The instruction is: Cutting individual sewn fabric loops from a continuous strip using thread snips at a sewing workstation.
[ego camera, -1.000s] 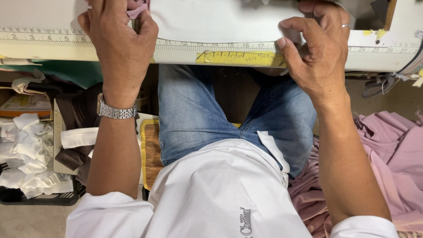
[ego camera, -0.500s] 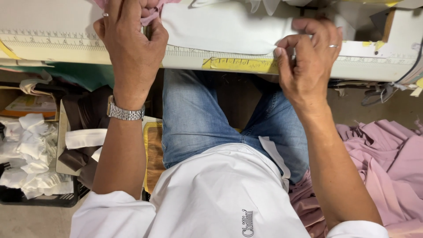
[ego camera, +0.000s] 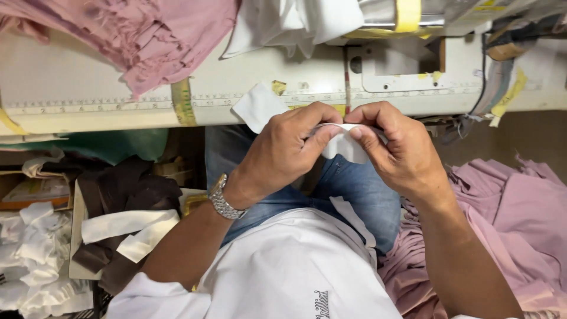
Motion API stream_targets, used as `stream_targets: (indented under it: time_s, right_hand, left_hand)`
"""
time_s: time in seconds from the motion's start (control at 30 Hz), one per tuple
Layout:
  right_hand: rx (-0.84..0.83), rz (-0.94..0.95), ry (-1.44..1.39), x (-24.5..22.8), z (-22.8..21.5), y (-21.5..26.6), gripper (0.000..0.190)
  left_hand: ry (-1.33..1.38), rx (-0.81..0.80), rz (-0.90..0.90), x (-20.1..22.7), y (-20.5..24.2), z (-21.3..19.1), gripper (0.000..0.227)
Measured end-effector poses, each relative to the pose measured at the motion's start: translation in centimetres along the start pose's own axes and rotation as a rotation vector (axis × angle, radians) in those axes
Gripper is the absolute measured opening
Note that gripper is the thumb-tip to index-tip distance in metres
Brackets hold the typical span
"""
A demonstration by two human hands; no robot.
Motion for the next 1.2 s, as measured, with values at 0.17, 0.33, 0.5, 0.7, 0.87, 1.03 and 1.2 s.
stream_targets:
  time_s: [0.17,0.33,0.5,0.7,0.87,1.03,1.2]
  right_hand:
    - [0.076,-0.240,0.035,-1.5,-0.1,0.9,0.031]
    - [0.216,-0.159,-0.056,0.2,-0.9,1.0,0.012]
    - [0.298,-0.004,-0.039,1.8,-5.1,0.2,0.015]
    - [0.454,0.007,0.144,4.7,-10.3,-6.1,0.016]
    - [0.543,0.131,0.110,8.2,-12.1,-7.2,0.014]
    - [0.665,0.132,0.212,6.6,-12.9,-6.4,0.014]
    - [0.736,0.137,0.248,6.5,-12.3,-6.7,0.017]
  left_hand:
    - [0.146,-0.078,-0.215,-1.0,-0.3,0.8,0.018]
    - [0.288,-0.054,-0.209,-2.0,-0.7,1.5,0.018]
    - [0.094,0.004,-0.006,1.1,-4.4,0.2,0.016]
    - [-0.499,-0.095,0.411,6.1,-11.7,0.8,0.007]
    - [-0.633,-0.132,0.286,2.3,-14.8,1.8,0.015]
    - [-0.677,-0.029,0.284,1.5,-15.7,1.8,0.014]
    - [-0.704,0.016,0.295,0.0,-16.1,1.6,0.014]
Point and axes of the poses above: each hand's wrist, its own y-axis away from the middle knuckle, its own z-axis out of the palm, x = y × z, the point moved 10 cm from there along -y, towards the middle knuckle, and after that the axes turned 8 degrees about y, right-handed, at the moved point
